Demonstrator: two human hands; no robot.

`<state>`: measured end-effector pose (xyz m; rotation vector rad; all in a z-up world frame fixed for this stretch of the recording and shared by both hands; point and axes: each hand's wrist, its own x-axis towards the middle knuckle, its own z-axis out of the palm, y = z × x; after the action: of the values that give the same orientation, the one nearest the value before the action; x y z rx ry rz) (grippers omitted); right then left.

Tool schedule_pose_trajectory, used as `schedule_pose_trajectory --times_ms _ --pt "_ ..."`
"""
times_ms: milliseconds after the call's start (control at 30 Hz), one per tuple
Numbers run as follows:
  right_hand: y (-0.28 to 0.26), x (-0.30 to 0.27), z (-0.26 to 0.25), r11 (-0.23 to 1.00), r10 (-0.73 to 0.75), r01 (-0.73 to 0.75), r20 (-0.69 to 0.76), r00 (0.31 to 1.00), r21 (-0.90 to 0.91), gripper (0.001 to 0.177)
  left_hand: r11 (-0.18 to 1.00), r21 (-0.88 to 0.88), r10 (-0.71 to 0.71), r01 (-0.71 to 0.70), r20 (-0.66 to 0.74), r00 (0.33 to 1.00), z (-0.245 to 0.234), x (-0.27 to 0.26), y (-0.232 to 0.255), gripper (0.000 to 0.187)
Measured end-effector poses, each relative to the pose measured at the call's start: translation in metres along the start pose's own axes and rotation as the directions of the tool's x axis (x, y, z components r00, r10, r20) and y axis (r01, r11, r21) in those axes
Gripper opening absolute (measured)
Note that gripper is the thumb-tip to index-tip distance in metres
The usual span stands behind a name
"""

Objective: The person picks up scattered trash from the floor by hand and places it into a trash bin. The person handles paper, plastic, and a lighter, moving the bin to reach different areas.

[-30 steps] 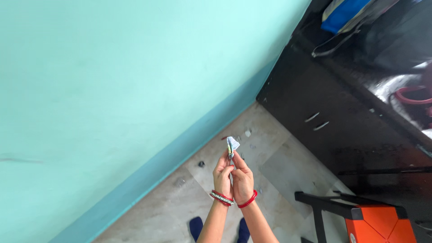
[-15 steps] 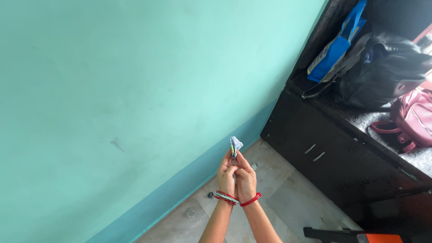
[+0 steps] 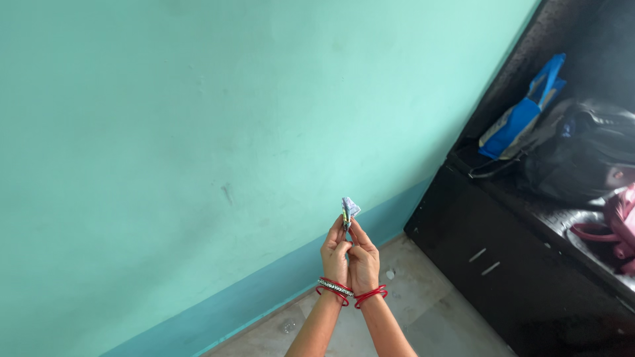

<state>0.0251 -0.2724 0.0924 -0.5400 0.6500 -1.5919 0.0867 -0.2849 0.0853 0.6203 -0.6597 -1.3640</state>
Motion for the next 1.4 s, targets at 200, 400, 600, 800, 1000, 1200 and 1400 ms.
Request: schedule_pose_trajectory --times_ms 200,400,600,800,1000,1200,1400 --pt "-0.009 -0.001 0.002 1.0 0.01 -0.009 0.093 0.996 -0.008 0.07 0.998 0.0 0.067 -0.068 -0.047 0.997 0.014 -0.009 0.01 0.065" --pt "-0.013 -0.008 -0.003 0.995 0.101 -0.098 0.13 0.986 -0.031 0.069 0.992 0.024 0.125 -0.123 -0.131 0.983 0.018 -0.024 0.01 0.064" --pt "-0.006 -0.019 -0.009 0.982 0.189 -0.185 0.21 0.959 -0.039 0.069 0.983 0.041 0.181 -0.176 -0.232 0.956 0.01 -0.043 0.004 0.063" --pt "0.006 -0.036 -0.017 0.958 0.286 -0.274 0.269 0.92 -0.08 0.069 0.962 0.049 0.269 -0.267 -0.321 0.908 -0.007 -0.063 -0.007 0.065" --pt "0.021 -0.052 -0.012 0.928 0.372 -0.36 0.3 0.878 -0.097 0.069 0.952 0.089 0.303 -0.292 -0.405 0.863 -0.019 -0.085 0.006 0.067" --pt "0.037 -0.076 0.013 0.899 0.437 -0.416 0.353 0.827 -0.137 0.071 0.927 0.11 0.367 -0.358 -0.462 0.807 -0.034 -0.109 0.034 0.067" --pt "0.067 -0.124 0.047 0.875 0.476 -0.456 0.446 0.758 -0.16 0.072 0.894 0.155 0.437 -0.421 -0.514 0.738 -0.069 -0.15 0.073 0.065"
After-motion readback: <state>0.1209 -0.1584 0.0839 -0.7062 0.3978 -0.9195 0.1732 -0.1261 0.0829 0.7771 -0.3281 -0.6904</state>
